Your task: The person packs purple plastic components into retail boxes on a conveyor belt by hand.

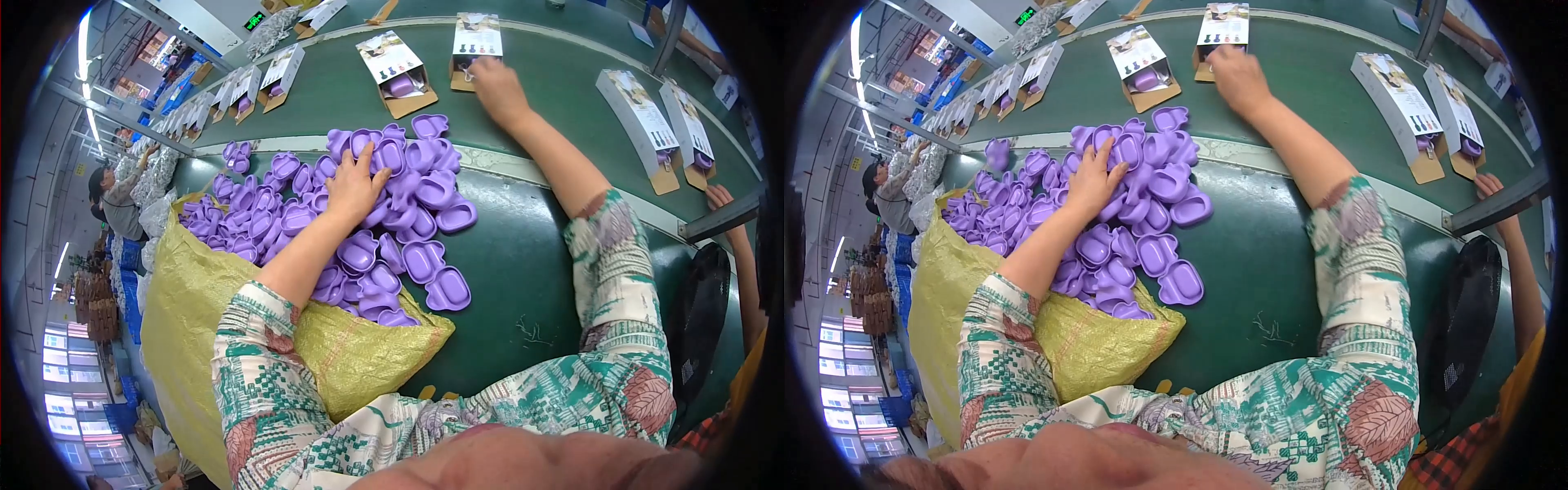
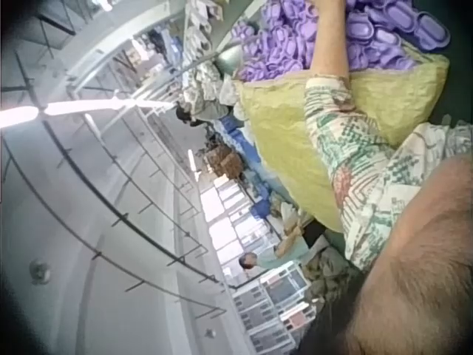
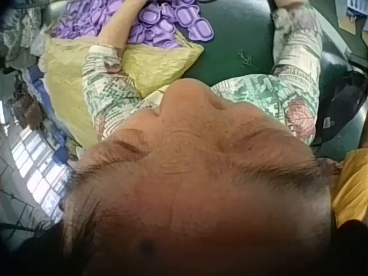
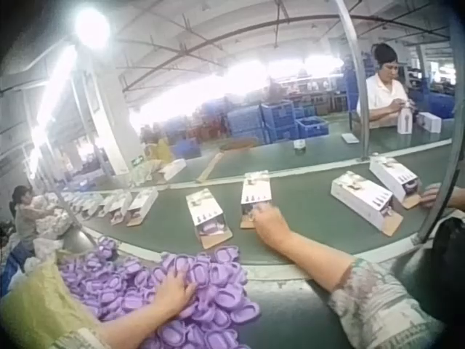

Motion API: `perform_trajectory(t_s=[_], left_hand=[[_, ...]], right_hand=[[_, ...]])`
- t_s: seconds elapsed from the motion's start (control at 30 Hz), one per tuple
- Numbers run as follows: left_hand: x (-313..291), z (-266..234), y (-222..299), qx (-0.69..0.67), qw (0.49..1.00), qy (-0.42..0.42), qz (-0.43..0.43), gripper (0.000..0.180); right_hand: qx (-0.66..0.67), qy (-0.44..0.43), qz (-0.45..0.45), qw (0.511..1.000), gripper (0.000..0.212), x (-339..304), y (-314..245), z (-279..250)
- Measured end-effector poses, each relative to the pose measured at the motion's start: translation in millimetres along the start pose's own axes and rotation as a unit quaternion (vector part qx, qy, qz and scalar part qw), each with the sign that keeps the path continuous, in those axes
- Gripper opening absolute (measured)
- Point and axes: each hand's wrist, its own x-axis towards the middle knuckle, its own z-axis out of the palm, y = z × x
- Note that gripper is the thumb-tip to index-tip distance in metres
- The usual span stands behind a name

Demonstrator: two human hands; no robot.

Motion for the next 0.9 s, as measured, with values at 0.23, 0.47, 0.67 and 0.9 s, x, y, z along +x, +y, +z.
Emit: perform_trajectory(t_s=[0.23, 0.47, 0.67, 0.9], left_hand=[[-10, 8, 4, 0.034, 0.997, 0.069, 0.017, 0.054], [-13, 7, 4, 0.035, 0.994, 0.1, 0.027, 0.049], [-12, 10, 2, 0.04, 0.992, 0.115, 0.03, 0.047], [-9, 11, 0, 0.03, 0.991, 0.123, 0.033, 0.046]], right_hand=[[0.12, -0.14, -0.131, 0.974, 0.021, -31, -54, -22], [0.072, -0.037, -0.137, 0.987, 0.006, -21, -37, -34], [-0.044, -0.031, -0.06, 0.997, 0.008, -14, -9, -27], [-0.063, 0.02, -0.004, 0.998, 0.019, -10, -1, -34]])
